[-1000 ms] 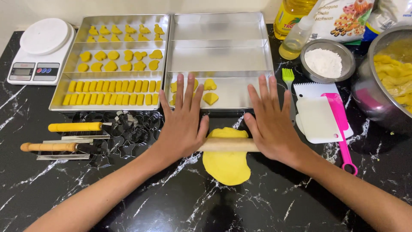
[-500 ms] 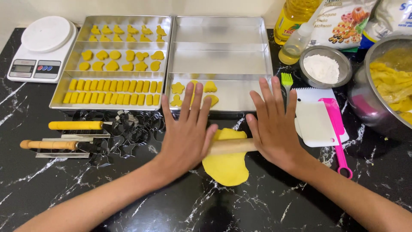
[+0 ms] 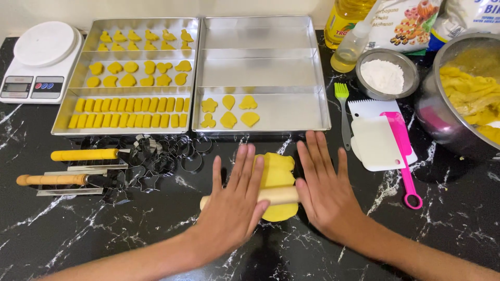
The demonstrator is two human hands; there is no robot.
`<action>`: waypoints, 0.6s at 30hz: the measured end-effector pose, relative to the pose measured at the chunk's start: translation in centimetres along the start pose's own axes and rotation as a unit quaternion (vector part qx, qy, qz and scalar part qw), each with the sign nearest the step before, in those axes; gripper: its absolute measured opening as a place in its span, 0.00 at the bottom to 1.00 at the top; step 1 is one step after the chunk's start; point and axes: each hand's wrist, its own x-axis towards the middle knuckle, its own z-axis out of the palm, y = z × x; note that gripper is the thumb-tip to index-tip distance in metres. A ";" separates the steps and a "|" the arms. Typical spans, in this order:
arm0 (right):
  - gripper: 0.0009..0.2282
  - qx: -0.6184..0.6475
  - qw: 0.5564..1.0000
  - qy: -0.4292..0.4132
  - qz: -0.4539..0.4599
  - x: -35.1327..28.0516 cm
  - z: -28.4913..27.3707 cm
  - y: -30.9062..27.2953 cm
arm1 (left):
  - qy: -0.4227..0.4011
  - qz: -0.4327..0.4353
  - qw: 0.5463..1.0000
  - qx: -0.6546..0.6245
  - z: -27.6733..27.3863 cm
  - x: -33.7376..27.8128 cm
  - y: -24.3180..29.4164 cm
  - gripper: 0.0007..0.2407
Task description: Rolling out cookie dough with a wooden rolling pin on a kitchen counter.
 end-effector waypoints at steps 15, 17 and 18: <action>0.30 0.009 0.998 -0.021 0.055 5.6 1.6 3.3 | 0.040 -0.042 0.998 -0.003 0.6 5.5 -5.2 0.31; 0.30 0.010 0.999 -0.005 0.046 6.6 2.1 4.4 | 0.049 -0.048 0.998 -0.002 1.0 6.3 -6.0 0.32; 0.30 0.011 0.999 0.009 0.038 6.9 2.4 5.0 | 0.058 -0.055 0.997 -0.003 1.2 6.5 -6.3 0.32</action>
